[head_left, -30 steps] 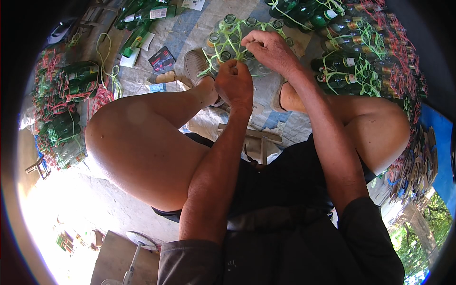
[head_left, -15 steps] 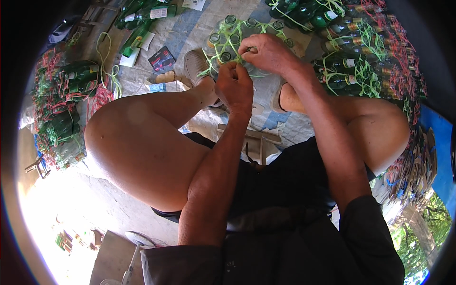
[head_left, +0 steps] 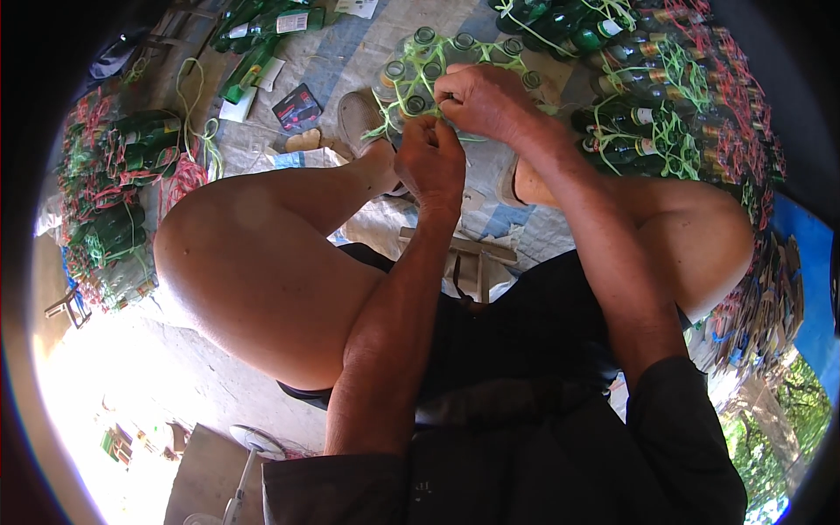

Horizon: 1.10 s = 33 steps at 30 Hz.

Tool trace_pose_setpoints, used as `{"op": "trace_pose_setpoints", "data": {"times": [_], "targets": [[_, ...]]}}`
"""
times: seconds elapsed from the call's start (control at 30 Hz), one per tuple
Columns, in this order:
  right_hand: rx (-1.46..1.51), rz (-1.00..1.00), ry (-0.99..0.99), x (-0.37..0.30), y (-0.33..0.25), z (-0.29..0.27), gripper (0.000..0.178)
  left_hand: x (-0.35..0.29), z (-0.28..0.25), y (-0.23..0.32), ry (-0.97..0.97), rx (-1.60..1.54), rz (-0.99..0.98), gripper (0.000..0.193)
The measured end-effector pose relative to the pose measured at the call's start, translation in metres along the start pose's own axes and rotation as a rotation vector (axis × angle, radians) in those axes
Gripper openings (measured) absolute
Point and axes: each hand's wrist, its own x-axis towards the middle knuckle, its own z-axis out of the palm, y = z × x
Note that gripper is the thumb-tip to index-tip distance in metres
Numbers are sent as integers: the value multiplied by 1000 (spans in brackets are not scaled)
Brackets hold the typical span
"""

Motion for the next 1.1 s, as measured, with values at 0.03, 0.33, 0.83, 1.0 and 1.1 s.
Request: {"op": "trace_pose_setpoints", "data": {"times": [0.03, 0.33, 0.83, 1.0, 1.1], "targets": [[-7, 12, 29, 0, -1, 2, 6, -1, -2, 1, -12, 42, 18, 7], [87, 121, 3, -4, -7, -4, 7, 0, -3, -2, -16, 51, 32, 8], [265, 279, 35, -20, -31, -17, 12, 2, -11, -1, 4, 75, 134, 5], [230, 238, 60, -19, -12, -13, 16, 0, -4, -2, -27, 39, 102, 4], [217, 231, 13, -22, -24, -19, 14, 0, -6, -5, -10, -8, 86, 4]]}}
